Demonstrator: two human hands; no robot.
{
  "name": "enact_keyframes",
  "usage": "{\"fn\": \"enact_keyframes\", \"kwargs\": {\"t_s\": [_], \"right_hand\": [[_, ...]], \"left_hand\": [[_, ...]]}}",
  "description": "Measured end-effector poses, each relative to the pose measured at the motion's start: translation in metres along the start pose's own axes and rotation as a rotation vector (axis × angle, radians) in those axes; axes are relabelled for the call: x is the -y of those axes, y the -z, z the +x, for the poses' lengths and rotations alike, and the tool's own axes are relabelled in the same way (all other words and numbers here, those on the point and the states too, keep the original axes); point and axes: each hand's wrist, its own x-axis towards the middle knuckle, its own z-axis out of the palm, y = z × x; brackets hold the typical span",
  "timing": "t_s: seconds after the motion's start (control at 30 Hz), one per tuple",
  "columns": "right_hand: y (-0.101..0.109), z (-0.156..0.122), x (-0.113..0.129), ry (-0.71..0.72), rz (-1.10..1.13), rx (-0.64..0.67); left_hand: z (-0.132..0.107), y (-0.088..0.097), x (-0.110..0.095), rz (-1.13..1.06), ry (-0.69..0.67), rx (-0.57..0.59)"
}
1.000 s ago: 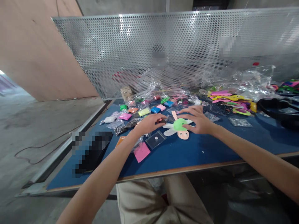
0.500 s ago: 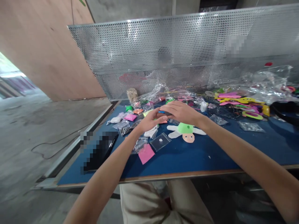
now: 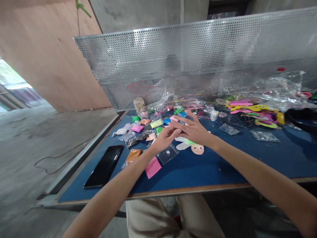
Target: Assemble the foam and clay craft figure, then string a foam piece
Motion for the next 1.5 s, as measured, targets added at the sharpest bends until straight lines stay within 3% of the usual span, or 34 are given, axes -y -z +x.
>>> {"fn": "enact_keyframes", "kwargs": {"t_s": [0.3,0.47,0.7,0.93,1.07,1.33,1.5], "right_hand": [[0.028,-0.016,-0.021,0.104,-0.004,0.004],[0.023,-0.016,-0.014,0.165,0.032,-0.048],[0.018,-0.014,-0.01,0.162,0.122,-0.128],[0.01,-0.016,-0.011,0.034,0.114,-0.136],[0.007,-0.016,-0.012,0.036,0.071,-0.09],[0.0,-0.017,-0.005,0.102,0.131,-0.155],[-0.001,-0.015,-0.002,0.09,0.142,-0.154]], "left_hand": [[0.0,-0.001,-0.005,-0.267,0.078,0.068],[0.0,0.002,-0.003,-0.231,0.082,0.133],[0.002,0.007,-0.008,-0.175,0.056,0.112],[0.003,0.014,-0.008,-0.131,0.03,0.078],[0.003,0.015,-0.006,-0.1,0.005,0.093],[0.001,0.02,-0.009,0.012,0.068,0.191],[0.002,0.023,-0.008,-0.037,0.073,0.212]]}}
